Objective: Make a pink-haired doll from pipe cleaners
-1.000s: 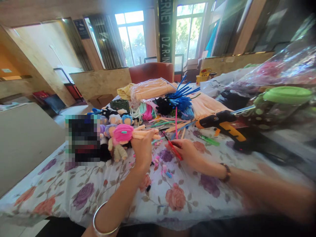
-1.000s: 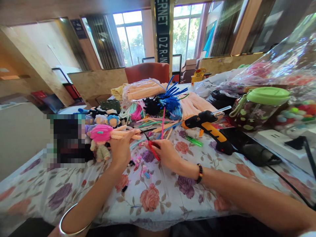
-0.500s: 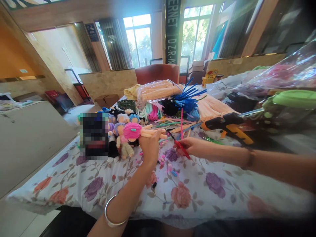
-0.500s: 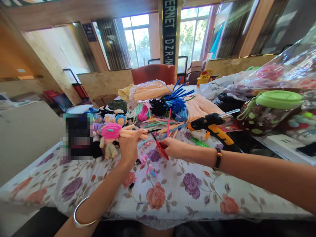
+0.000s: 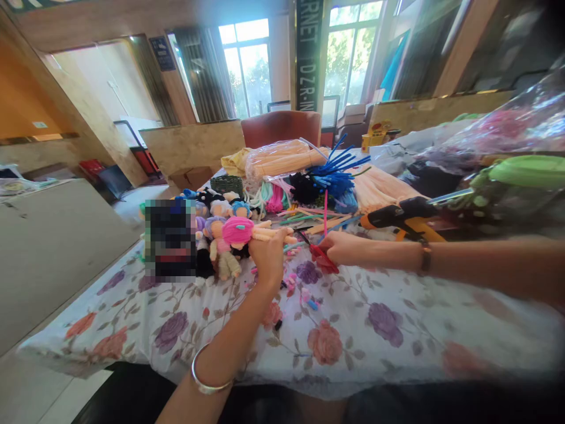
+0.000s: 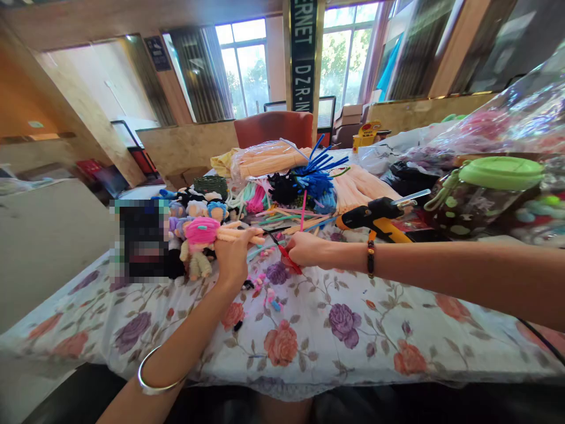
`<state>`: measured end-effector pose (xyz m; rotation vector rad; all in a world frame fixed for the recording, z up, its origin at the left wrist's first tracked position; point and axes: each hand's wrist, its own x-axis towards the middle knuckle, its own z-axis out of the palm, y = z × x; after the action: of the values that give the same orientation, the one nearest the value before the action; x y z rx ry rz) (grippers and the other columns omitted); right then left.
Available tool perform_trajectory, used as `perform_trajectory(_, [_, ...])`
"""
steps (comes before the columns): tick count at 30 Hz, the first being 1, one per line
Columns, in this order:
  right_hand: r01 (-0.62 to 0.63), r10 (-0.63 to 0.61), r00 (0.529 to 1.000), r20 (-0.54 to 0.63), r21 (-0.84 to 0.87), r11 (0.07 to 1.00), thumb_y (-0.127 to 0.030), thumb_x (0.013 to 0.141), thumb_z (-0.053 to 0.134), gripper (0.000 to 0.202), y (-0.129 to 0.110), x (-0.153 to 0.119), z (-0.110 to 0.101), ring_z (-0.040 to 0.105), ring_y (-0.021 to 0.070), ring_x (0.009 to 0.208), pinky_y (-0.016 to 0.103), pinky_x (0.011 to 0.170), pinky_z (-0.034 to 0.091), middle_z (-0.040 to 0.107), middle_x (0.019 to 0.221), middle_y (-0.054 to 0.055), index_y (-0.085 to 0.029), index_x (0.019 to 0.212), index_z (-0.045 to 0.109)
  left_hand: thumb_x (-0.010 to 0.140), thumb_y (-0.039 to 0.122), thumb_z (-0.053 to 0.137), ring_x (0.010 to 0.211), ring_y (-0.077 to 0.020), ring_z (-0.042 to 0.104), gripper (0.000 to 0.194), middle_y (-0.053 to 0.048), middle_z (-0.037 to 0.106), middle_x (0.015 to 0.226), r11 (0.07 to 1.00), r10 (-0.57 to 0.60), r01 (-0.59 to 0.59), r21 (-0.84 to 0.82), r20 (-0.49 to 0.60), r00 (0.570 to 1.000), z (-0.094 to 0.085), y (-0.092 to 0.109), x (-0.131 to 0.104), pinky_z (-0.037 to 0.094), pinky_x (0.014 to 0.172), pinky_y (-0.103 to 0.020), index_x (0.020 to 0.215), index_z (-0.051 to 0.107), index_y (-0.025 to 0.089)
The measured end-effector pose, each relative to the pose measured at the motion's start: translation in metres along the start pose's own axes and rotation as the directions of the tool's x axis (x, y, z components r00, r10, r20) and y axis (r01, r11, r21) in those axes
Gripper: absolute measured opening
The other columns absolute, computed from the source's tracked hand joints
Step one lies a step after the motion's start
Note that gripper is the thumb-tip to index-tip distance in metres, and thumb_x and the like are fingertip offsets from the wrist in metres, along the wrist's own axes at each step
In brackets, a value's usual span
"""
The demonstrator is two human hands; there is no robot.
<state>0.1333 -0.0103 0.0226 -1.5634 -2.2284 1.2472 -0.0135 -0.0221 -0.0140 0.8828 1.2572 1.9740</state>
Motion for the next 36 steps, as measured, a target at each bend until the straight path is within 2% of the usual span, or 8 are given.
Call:
perform_trajectory(6, [-0.01, 0.009, 1.0, 0.01, 0.046, 0.999, -0.004, 0.058, 0.051, 0.017, -0.003, 0.001, -0.003, 0.042, 0.0092, 0.046, 0.022, 0.046, 0.03, 0.05, 0.045, -0.001, -0.014, 0.045, 0.052, 0.054, 0.016, 0.07, 0.052, -0.0208, 0.068, 0.044, 0.002, 0.067, 0.056, 0.999, -0.039, 0.039, 0.019, -0.016, 0.999, 0.0, -0.004, 0.004, 0.048, 0.045, -0.024, 0.094, 0.055, 0.016])
perform_trajectory(17, [0.1, -0.097, 0.995, -0.024, 0.216, 0.971, -0.014, 0.075, 0.047, 0.015, 0.021, 0.003, 0.007, 0.054, 0.0117, 0.059, 0.023, 0.06, 0.044, 0.06, 0.064, 0.002, -0.014, 0.063, 0.057, 0.059, 0.016, 0.065, 0.059, -0.0202, 0.07, 0.04, 0.001, 0.068, 0.064, 0.997, -0.074, 0.075, -0.01, 0.062, 0.995, -0.003, -0.001, 0.003, 0.05, 0.052, -0.025, 0.095, 0.049, 0.017])
perform_trajectory(20, [0.205, -0.229, 0.962, -0.152, -0.155, 0.966, -0.021, 0.079, 0.048, 0.019, 0.028, -0.008, -0.002, 0.056, 0.0149, 0.062, 0.026, 0.061, 0.041, 0.062, 0.064, 0.004, -0.014, 0.066, 0.06, 0.059, 0.014, 0.063, 0.061, -0.0182, 0.069, 0.04, 0.002, 0.068, 0.068, 0.994, -0.092, 0.098, -0.05, 0.11, 0.99, -0.002, 0.002, 0.001, 0.052, 0.055, -0.025, 0.096, 0.047, 0.017])
perform_trajectory(23, [0.055, -0.3, 0.906, -0.3, -0.618, 0.785, -0.024, 0.083, 0.049, 0.021, 0.039, -0.022, -0.009, 0.06, 0.0203, 0.066, 0.029, 0.059, 0.038, 0.066, 0.072, 0.01, -0.013, 0.075, 0.065, 0.059, 0.012, 0.059, 0.061, -0.0165, 0.068, 0.037, 0.002, 0.068, 0.068, 0.99, -0.106, 0.121, -0.077, 0.176, 0.979, 0.0, 0.007, -0.001, 0.05, 0.051, -0.023, 0.093, 0.046, 0.017])
perform_trajectory(26, [-0.084, -0.28, 0.899, -0.336, -0.761, 0.644, -0.022, 0.081, 0.053, 0.019, 0.054, -0.032, -0.012, 0.063, 0.0219, 0.064, 0.029, 0.054, 0.037, 0.067, 0.073, 0.014, -0.012, 0.072, 0.067, 0.056, 0.011, 0.056, 0.059, -0.0184, 0.068, 0.032, 0.001, 0.066, 0.063, 0.98, -0.133, 0.171, -0.105, 0.296, 0.946, 0.001, 0.012, -0.004, 0.044, 0.043, -0.02, 0.086, 0.046, 0.018])
perform_trajectory(30, [-0.023, -0.326, 0.906, -0.269, -0.802, 0.597, -0.022, 0.077, 0.062, 0.02, 0.061, -0.035, -0.013, 0.06, 0.0195, 0.054, 0.027, 0.047, 0.033, 0.064, 0.06, 0.01, -0.016, 0.059, 0.065, 0.053, 0.009, 0.053, 0.058, -0.0199, 0.068, 0.028, 0.002, 0.064, 0.059, 0.968, -0.16, 0.226, -0.106, 0.428, 0.889, 0.001, 0.019, -0.008, 0.046, 0.044, -0.022, 0.08, 0.047, 0.017])
perform_trajectory(33, [0.143, -0.506, 0.819, -0.271, -0.757, 0.637, -0.024, 0.083, 0.059, 0.019, 0.041, -0.035, -0.015, 0.058, 0.0167, 0.053, 0.027, 0.049, 0.037, 0.063, 0.058, 0.006, -0.016, 0.069, 0.069, 0.051, 0.008, 0.05, 0.053, -0.018, 0.066, 0.028, 0.002, 0.063, 0.058, 0.96, -0.192, 0.268, -0.076, 0.515, 0.835, 0.0, 0.021, -0.01, 0.05, 0.049, -0.026, 0.078, 0.051, 0.016])
perform_trajectory(36, [0.475, -0.743, 0.57, -0.352, -0.596, 0.647, -0.023, 0.087, 0.057, 0.022, 0.009, -0.031, -0.02, 0.06, 0.0126, 0.065, 0.024, 0.062, 0.046, 0.066, 0.076, 0.002, -0.02, 0.106, 0.067, 0.05, 0.01, 0.049, 0.048, -0.0179, 0.064, 0.025, 0.0, 0.063, 0.059, 0.952, -0.222, 0.303, -0.033, 0.607, 0.763, -0.001, 0.021, -0.011, 0.051, 0.049, -0.028, 0.075, 0.054, 0.015])
